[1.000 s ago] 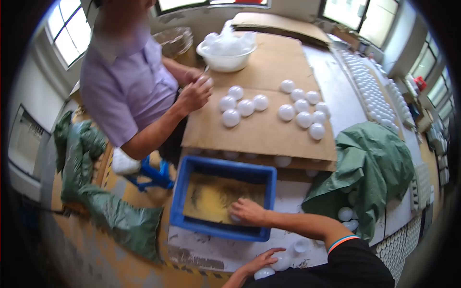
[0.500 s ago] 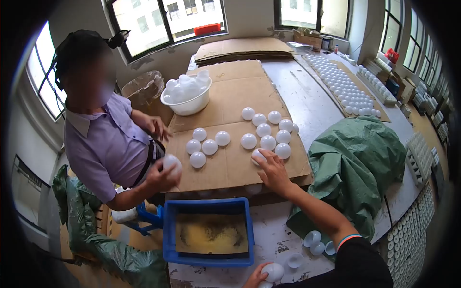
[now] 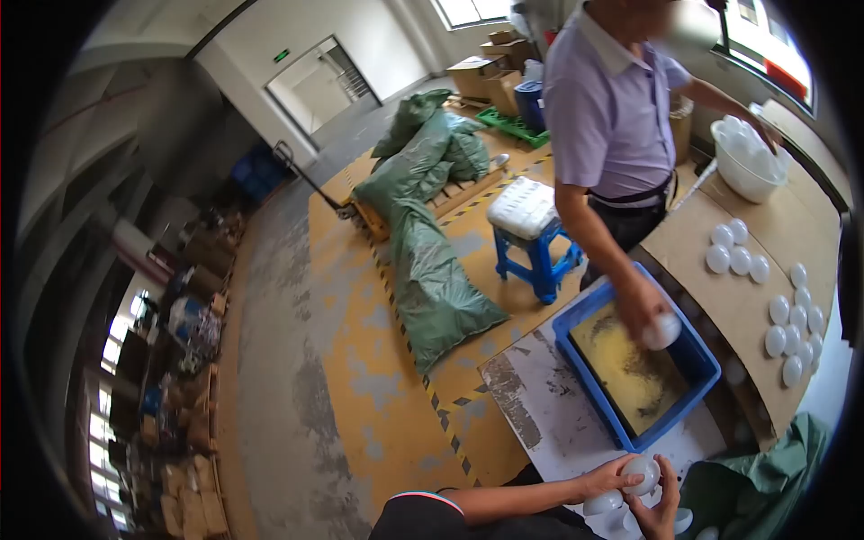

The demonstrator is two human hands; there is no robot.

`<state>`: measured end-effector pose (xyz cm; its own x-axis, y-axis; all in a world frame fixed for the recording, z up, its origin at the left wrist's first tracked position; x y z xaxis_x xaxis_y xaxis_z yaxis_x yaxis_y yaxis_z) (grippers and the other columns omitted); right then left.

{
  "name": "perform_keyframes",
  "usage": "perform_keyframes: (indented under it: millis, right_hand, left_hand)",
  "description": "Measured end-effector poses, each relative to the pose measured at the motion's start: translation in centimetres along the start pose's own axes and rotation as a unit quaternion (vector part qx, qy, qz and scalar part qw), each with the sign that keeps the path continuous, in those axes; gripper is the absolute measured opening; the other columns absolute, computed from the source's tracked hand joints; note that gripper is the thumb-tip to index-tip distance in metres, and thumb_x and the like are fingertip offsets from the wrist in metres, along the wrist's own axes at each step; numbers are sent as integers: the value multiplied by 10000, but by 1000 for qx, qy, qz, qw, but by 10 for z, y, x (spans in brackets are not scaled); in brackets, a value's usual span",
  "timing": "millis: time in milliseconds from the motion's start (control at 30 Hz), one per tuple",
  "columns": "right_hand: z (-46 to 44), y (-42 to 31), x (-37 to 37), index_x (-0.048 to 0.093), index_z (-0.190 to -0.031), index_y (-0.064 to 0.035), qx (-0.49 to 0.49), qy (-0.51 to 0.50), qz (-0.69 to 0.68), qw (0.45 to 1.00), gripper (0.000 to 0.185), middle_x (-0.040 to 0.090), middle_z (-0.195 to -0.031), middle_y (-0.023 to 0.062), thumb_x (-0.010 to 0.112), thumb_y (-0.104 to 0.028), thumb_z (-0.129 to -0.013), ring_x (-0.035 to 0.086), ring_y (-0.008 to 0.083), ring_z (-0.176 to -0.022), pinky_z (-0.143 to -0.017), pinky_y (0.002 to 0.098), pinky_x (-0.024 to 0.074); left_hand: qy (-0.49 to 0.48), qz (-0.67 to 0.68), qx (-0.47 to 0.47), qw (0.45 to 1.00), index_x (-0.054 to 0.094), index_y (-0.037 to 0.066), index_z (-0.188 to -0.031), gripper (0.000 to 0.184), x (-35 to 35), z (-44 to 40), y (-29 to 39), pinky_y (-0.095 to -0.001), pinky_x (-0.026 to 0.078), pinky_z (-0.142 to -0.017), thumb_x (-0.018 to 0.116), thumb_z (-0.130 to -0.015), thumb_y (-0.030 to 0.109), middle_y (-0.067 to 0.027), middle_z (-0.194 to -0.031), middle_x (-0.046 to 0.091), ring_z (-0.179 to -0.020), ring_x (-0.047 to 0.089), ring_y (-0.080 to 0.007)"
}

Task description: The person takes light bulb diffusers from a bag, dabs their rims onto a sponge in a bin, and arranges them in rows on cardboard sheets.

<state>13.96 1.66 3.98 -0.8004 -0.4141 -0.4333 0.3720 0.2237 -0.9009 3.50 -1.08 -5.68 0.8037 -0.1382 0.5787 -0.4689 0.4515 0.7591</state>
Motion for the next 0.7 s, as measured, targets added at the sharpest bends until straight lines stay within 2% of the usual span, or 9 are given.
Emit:
perform_keyframes:
  millis: [33, 133, 267, 367, 433, 500, 567, 667, 700]
  right_hand:
    - [-1, 2, 6, 467, -1252, -16, -8, -11, 2, 1000, 641, 540, -1181, 155, 772, -100, -694, 501, 253, -1129, -940, 349, 418]
    - [-7, 31, 20, 404, -1281, 22, 117, 6, -180, 977, 693, 479, -1234, 176, 770, -65, -699, 486, 268, -1128, -939, 372, 424]
    - [-13, 22, 30, 380, -1293, 32, 116, -23, -69, 991, 716, 452, -1269, 184, 771, -71, -702, 470, 266, -1151, -946, 375, 418]
    - [-8, 0, 5, 439, -1257, 37, 39, 128, 13, 991, 623, 496, -1248, 187, 749, -92, -733, 471, 291, -1153, -992, 387, 373]
    - [-13, -17, -5, 456, -1250, 22, -11, 189, -20, 982, 547, 509, -1236, 180, 699, -152, -792, 496, 289, -1122, -975, 384, 391]
    - [-21, -7, -7, 474, -1235, 17, 17, 194, 21, 981, 508, 508, -1240, 177, 688, -137, -801, 517, 288, -1094, -935, 371, 428]
    - [-27, -9, -3, 485, -1233, 16, 35, 182, 32, 982, 500, 521, -1227, 174, 693, -98, -793, 530, 274, -1075, -893, 358, 457]
    - [-33, 10, 5, 478, -1255, 15, 20, 60, 21, 998, 565, 547, -1214, 144, 720, -34, -747, 529, 225, -1071, -858, 332, 470]
    - [-35, 11, 7, 452, -1283, -25, 93, 10, 5, 996, 579, 475, -1293, 157, 691, -70, -757, 479, 279, -1145, -911, 383, 439]
  left_hand:
    - [9, 4, 10, 1000, 329, 123, -1345, 609, 0, 5, 9, -246, 494, -714, 586, -871, 405, -33, -1148, 493, -911, 540, -101]
    - [6, 163, -32, 986, 354, 86, -1319, 596, 7, 21, 20, -243, 493, -729, 584, -872, 406, -28, -1139, 496, -947, 535, -107]
    - [-12, 191, -9, 982, 412, 89, -1274, 501, -2, 12, 17, -247, 471, -790, 581, -882, 353, -27, -1086, 527, -982, 519, -107]
    - [-56, 216, -6, 975, 393, 98, -1300, 542, 15, 0, 32, -245, 450, -830, 621, -861, 320, -28, -1113, 526, -1015, 504, -107]
    - [12, 125, 87, 988, 376, 105, -1321, 611, 19, -4, 59, -238, 445, -835, 666, -827, 320, -35, -1139, 522, -1034, 495, -106]
    - [59, 101, 84, 990, 364, 106, -1341, 678, 8, 0, 68, -230, 461, -794, 698, -797, 333, -39, -1149, 518, -1025, 499, -106]
    - [44, 91, 71, 992, 371, 102, -1342, 691, 3, -1, 73, -244, 485, -740, 707, -786, 340, -41, -1136, 520, -992, 515, -115]
    - [44, 49, 78, 995, 377, 94, -1341, 667, -17, 10, 79, -247, 507, -656, 702, -792, 289, -49, -1098, 537, -924, 545, -124]
    - [31, 33, 79, 996, 378, 89, -1339, 646, -19, 12, 80, -244, 509, -640, 693, -802, 261, -54, -1086, 545, -909, 552, -124]
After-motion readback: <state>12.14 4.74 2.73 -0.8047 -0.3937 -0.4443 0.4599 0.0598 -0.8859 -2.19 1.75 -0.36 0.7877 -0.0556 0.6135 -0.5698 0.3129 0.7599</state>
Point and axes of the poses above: each hand's wrist, its own z-axis away from the middle knuckle, its own x-axis out of the palm, y = z × x, the point moved 7 cm from there along -z, towards the middle knuckle
